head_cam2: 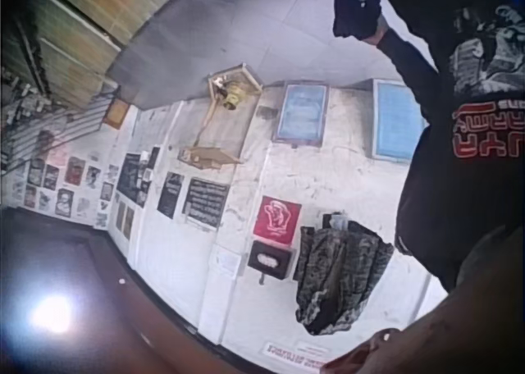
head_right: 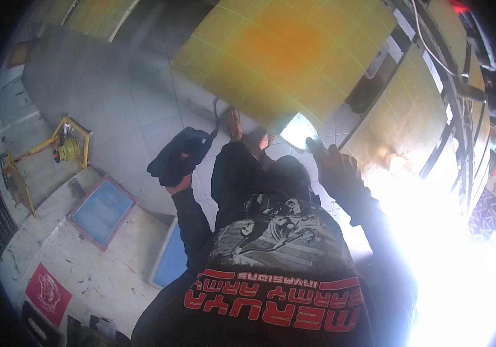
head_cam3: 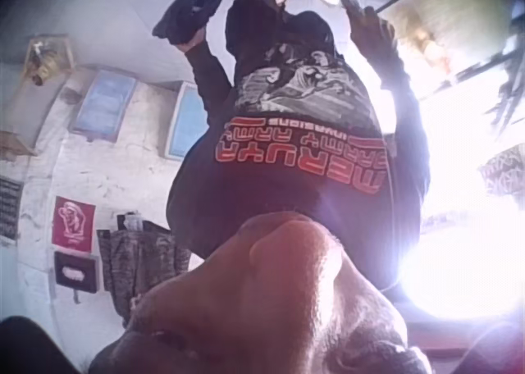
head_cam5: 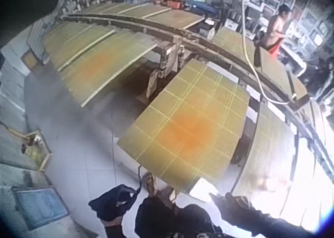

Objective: The person cleans several printing plates by hand using a cloth and a scraper, then sprays a liquid onto the plates from a bottle.

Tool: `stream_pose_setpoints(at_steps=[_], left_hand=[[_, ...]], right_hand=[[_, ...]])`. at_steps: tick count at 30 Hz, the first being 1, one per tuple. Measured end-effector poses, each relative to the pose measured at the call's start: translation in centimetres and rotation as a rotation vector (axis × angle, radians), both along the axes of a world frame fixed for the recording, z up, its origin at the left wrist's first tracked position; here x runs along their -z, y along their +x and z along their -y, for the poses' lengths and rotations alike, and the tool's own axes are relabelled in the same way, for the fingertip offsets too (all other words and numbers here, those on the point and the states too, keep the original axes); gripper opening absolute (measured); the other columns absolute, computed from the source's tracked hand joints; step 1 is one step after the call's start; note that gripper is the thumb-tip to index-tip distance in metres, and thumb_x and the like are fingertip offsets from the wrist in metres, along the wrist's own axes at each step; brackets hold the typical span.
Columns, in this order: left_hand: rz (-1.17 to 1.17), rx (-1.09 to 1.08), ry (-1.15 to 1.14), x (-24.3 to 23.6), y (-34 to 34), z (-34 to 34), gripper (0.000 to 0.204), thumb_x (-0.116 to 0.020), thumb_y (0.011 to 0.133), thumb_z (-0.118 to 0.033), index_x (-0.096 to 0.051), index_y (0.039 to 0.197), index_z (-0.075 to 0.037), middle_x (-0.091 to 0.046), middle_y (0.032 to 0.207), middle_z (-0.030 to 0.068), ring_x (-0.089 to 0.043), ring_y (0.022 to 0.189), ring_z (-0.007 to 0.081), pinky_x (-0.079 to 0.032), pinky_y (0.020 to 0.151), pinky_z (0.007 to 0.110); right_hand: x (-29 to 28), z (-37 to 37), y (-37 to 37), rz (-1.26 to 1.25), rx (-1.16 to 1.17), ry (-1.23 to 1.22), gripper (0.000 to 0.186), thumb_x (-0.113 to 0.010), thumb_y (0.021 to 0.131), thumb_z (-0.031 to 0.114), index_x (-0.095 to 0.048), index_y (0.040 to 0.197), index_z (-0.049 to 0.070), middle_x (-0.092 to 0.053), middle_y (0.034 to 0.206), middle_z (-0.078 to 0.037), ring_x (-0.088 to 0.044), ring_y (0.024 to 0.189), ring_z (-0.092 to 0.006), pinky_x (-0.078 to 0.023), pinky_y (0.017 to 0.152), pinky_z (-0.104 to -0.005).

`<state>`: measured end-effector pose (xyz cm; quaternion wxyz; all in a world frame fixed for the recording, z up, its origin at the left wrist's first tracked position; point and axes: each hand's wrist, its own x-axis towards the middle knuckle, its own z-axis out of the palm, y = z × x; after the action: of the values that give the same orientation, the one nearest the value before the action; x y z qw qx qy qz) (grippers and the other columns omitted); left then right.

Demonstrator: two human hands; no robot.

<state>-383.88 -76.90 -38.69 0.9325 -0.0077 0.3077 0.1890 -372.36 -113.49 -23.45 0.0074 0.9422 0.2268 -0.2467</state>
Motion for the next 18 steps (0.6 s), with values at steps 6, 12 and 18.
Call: stream_pose_setpoints(at_steps=[6,12,18], left_hand=[[0.042,-0.125,-0.241,-1.5,0.5,-2.2,0.024,-0.049,0.088,-0.026,-0.061,0.098,-0.007,-0.066,0.097,0.0066,-0.059,0.086,0.0107,-0.038,0.087,0.035],[-0.037,-0.06,-0.001,-3.0,1.5,-5.5,0.029,-0.058,0.08,-0.031,-0.061,0.097,-0.007,-0.065,0.095,0.0061,-0.058,0.08,0.0165,-0.041,0.081,0.038],[-0.073,0.087,0.075,-3.1,2.7,-8.2,0.041,-0.042,0.093,-0.035,-0.054,0.119,-0.006,-0.061,0.112,0.0144,-0.061,0.097,0.0306,-0.049,0.083,0.05]], right_hand=[[1.9,-4.8,4.9,0.087,-0.182,0.058,0.045,-0.05,0.091,0.019,-0.043,0.135,0.025,-0.053,0.074,-0.016,-0.058,0.056,-0.0322,-0.049,0.053,-0.0443],[5.1,-15.0,12.4,0.196,-0.346,0.2,0.046,-0.047,0.092,0.021,-0.04,0.137,0.027,-0.055,0.072,-0.015,-0.059,0.061,-0.0314,-0.05,0.056,-0.0439],[6.4,-27.8,16.8,0.254,-0.429,0.354,0.045,-0.048,0.091,0.02,-0.043,0.134,0.03,-0.056,0.073,-0.013,-0.061,0.066,-0.0294,-0.05,0.058,-0.0428]])
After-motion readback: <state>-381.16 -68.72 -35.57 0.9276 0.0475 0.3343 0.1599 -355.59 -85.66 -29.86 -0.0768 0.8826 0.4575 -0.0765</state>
